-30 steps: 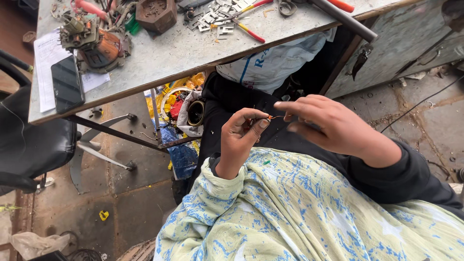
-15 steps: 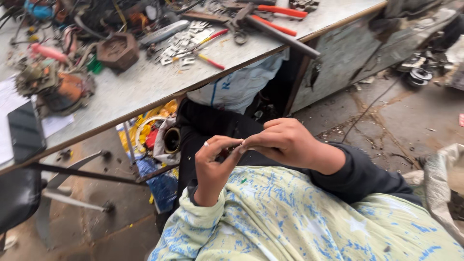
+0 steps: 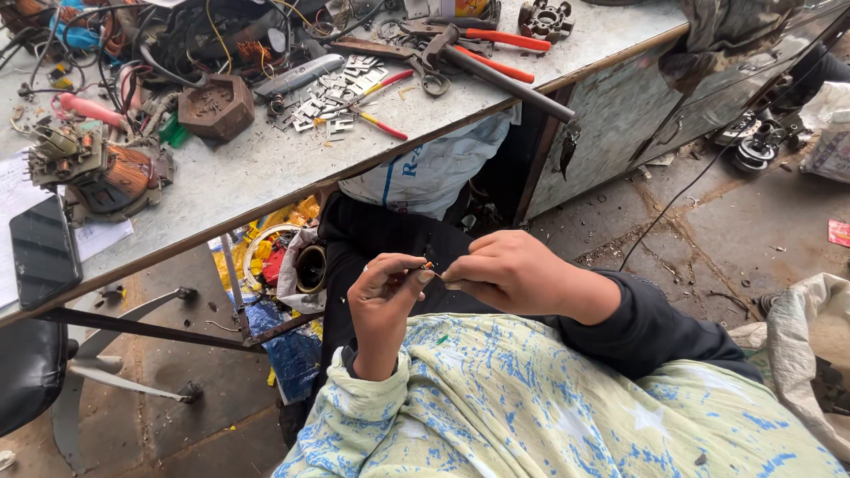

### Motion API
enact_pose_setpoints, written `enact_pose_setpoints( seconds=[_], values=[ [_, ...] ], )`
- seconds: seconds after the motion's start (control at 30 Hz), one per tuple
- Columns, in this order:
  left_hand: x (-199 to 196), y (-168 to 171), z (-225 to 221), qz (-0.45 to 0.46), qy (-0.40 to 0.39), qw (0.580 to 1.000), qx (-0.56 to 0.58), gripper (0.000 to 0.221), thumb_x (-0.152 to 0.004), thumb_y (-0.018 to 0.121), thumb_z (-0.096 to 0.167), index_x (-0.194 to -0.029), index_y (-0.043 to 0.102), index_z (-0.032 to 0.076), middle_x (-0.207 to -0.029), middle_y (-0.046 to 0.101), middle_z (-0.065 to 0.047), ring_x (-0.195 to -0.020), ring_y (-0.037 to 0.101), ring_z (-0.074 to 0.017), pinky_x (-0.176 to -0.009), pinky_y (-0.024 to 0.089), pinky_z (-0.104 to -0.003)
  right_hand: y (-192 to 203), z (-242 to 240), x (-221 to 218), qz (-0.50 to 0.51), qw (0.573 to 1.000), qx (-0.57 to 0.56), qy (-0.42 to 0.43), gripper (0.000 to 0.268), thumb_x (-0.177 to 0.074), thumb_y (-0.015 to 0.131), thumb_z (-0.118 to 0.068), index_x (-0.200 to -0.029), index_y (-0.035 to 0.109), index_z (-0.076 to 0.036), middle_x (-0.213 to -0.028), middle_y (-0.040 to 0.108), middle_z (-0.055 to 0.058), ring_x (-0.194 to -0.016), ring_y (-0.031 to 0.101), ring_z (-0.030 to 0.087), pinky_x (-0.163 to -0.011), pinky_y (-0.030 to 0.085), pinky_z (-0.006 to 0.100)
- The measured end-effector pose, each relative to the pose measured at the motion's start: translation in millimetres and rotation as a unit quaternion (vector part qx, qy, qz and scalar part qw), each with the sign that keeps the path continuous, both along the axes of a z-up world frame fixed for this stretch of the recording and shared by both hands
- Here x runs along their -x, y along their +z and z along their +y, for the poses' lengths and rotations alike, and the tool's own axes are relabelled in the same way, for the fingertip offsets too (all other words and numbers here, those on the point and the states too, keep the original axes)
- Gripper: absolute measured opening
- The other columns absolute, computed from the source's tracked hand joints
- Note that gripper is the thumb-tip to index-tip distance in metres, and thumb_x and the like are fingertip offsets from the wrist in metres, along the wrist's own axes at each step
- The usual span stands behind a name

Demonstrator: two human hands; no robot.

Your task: The person works at a cluttered workbench, using pliers and their hands to strip and twist thin copper wires on a small electrical component.

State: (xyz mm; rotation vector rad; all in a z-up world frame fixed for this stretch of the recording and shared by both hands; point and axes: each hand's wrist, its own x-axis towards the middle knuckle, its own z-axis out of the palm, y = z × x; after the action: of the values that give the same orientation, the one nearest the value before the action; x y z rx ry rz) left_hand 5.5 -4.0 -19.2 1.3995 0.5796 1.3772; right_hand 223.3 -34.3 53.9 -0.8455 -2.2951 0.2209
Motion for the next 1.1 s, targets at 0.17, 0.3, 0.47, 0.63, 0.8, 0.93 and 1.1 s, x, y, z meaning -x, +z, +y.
enact_pose_setpoints(
  seconds=[0.17, 0.3, 0.47, 0.63, 0.8, 0.93, 1.1],
  values=[
    [1.3, 5.5, -2.7, 0.047, -0.048, 0.996, -0.05, 0.018, -0.089, 0.078, -0.004, -0.106, 0.076, 0.0, -0.101, 0.072, -0.006, -0.079, 0.068, -0.0058, -0.063, 0.053, -0.018, 2.6, 0.8, -9.2, 0.11, 0.992, -0.034, -0.055, 0.012, -0.092, 0.074, -0.008, -0.103, 0.07, -0.008, -0.084, 0.07, 0.005, -0.072, 0.069, 0.023, -0.063, 0.054, 0.035],
    [0.7, 7.4, -5.7, 0.037, 0.008, 0.997, -0.069, 0.018, -0.089, 0.079, -0.004, -0.107, 0.076, 0.0, -0.102, 0.071, -0.005, -0.077, 0.064, -0.0044, -0.065, 0.053, -0.018, -7.6, 12.2, -1.6, 0.029, 0.997, -0.044, -0.062, 0.014, -0.087, 0.075, -0.01, -0.101, 0.072, -0.01, -0.081, 0.07, 0.004, -0.074, 0.069, 0.025, -0.064, 0.054, 0.037],
    [4.4, 6.7, -0.3, 0.006, 0.024, 0.999, -0.022, 0.017, -0.089, 0.078, -0.004, -0.106, 0.075, 0.001, -0.103, 0.069, -0.005, -0.079, 0.064, -0.004, -0.064, 0.051, -0.017, -7.3, 3.9, 5.2, -0.076, 0.997, -0.014, 0.03, 0.017, -0.084, 0.078, -0.012, -0.101, 0.072, -0.009, -0.074, 0.067, 0.005, -0.069, 0.067, 0.026, -0.059, 0.051, 0.04],
    [4.9, 3.3, 5.0, 0.042, -0.064, 0.995, -0.064, 0.016, -0.089, 0.081, -0.004, -0.104, 0.076, 0.001, -0.104, 0.071, -0.006, -0.083, 0.064, -0.0059, -0.068, 0.049, -0.017, 4.0, 1.5, -15.0, 0.08, 0.996, -0.046, 0.004, 0.017, -0.09, 0.077, -0.009, -0.105, 0.07, -0.01, -0.083, 0.072, 0.004, -0.067, 0.066, 0.023, -0.059, 0.051, 0.036],
    [0.3, 3.4, -4.5, 0.047, -0.003, 0.991, -0.129, 0.017, -0.086, 0.082, -0.005, -0.099, 0.075, 0.002, -0.101, 0.071, -0.005, -0.087, 0.067, -0.0076, -0.073, 0.054, -0.02, -10.8, 15.2, -9.9, 0.017, 0.994, -0.043, -0.101, 0.02, -0.084, 0.076, -0.008, -0.103, 0.073, -0.012, -0.082, 0.071, 0.007, -0.075, 0.069, 0.026, -0.064, 0.054, 0.038],
    [9.9, 3.2, 2.0, 0.004, 0.057, 0.995, -0.077, 0.017, -0.088, 0.079, -0.009, -0.101, 0.072, 0.0, -0.104, 0.068, -0.008, -0.085, 0.065, -0.0073, -0.074, 0.055, -0.02, -15.9, 11.2, 0.5, -0.095, 0.995, 0.011, 0.007, 0.024, -0.079, 0.079, -0.009, -0.102, 0.074, -0.012, -0.075, 0.069, 0.007, -0.073, 0.067, 0.029, -0.063, 0.051, 0.043],
    [6.1, -4.7, 9.5, -0.004, -0.046, 0.998, -0.041, 0.017, -0.09, 0.076, -0.011, -0.102, 0.072, 0.0, -0.105, 0.07, -0.009, -0.089, 0.069, -0.0097, -0.078, 0.059, -0.022, -3.5, -0.4, -16.6, 0.047, 0.997, -0.041, 0.053, 0.028, -0.084, 0.075, -0.004, -0.111, 0.073, -0.009, -0.083, 0.074, 0.005, -0.069, 0.066, 0.025, -0.062, 0.052, 0.038]
  ],
)
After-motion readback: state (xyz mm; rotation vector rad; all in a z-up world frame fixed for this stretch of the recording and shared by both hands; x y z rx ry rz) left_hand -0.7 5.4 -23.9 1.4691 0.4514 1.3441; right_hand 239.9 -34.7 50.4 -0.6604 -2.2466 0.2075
